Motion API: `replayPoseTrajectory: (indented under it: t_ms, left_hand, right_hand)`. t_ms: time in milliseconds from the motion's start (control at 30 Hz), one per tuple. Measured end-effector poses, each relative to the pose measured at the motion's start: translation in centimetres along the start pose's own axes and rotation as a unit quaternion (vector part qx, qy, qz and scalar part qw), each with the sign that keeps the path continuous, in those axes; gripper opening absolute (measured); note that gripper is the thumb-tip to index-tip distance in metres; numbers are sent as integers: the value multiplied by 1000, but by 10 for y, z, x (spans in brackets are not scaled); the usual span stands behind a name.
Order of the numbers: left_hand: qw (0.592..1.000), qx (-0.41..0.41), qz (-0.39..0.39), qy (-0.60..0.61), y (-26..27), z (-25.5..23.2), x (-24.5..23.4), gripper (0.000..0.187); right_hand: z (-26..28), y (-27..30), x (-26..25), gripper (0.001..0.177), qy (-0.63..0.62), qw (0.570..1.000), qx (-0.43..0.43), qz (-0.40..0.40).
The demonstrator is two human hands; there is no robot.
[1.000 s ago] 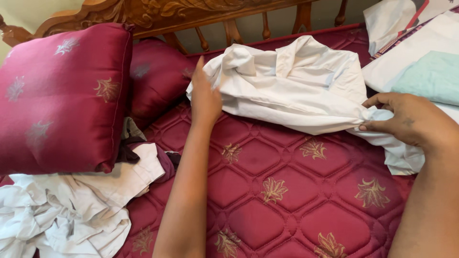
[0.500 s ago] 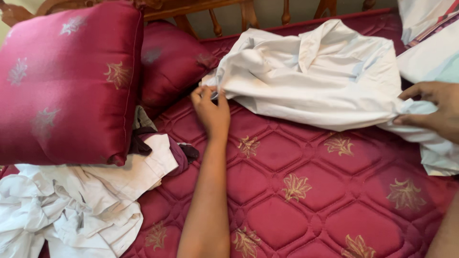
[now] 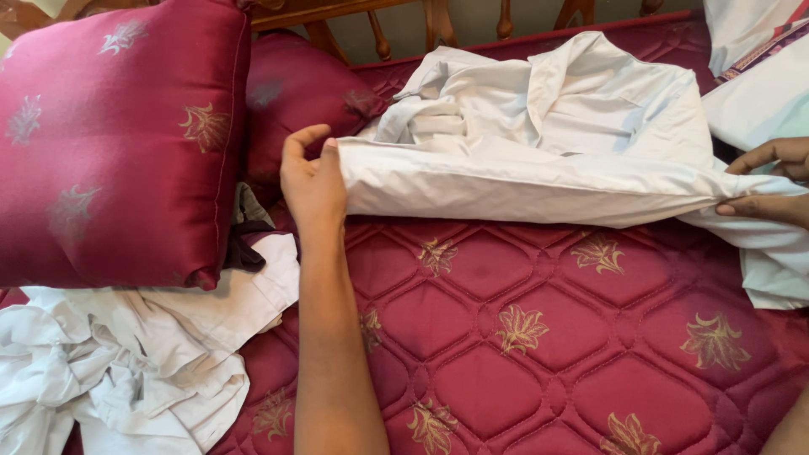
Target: The person folds a white cloth, a light blue patterned cloth, and then smooths out and folds a white short-sleeved shirt on a red mattress.
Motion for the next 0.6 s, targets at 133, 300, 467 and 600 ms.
replayPoseTrajectory:
  t_ms: [133,300,467,600]
  left_hand:
    - [959,23,85,269,7,-24,-2,21]
    - [950,-47,305,35,26,-50,-17,15]
    - [860,-53,176,-477,50,-62,-18,19]
    - [881,-78,250,-395,58,-70,-14,25]
  right_hand:
    - [14,0,-4,51,10,1000,-3,-12]
    - [22,3,-8,38,-78,996,-10,-49]
    - [55,17,0,28,-154,980,115,43]
    - [73,14,-5,34,-48,989,107,87]
Point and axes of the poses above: each hand's wrist, its own y-axis away from the middle knuckle, its own x-axis out of the palm, z = x × y, the point moved 2 cm from there along -y, towards the middle knuckle, and after that the axes turned 11 degrees about -x, right-handed, at the moved point
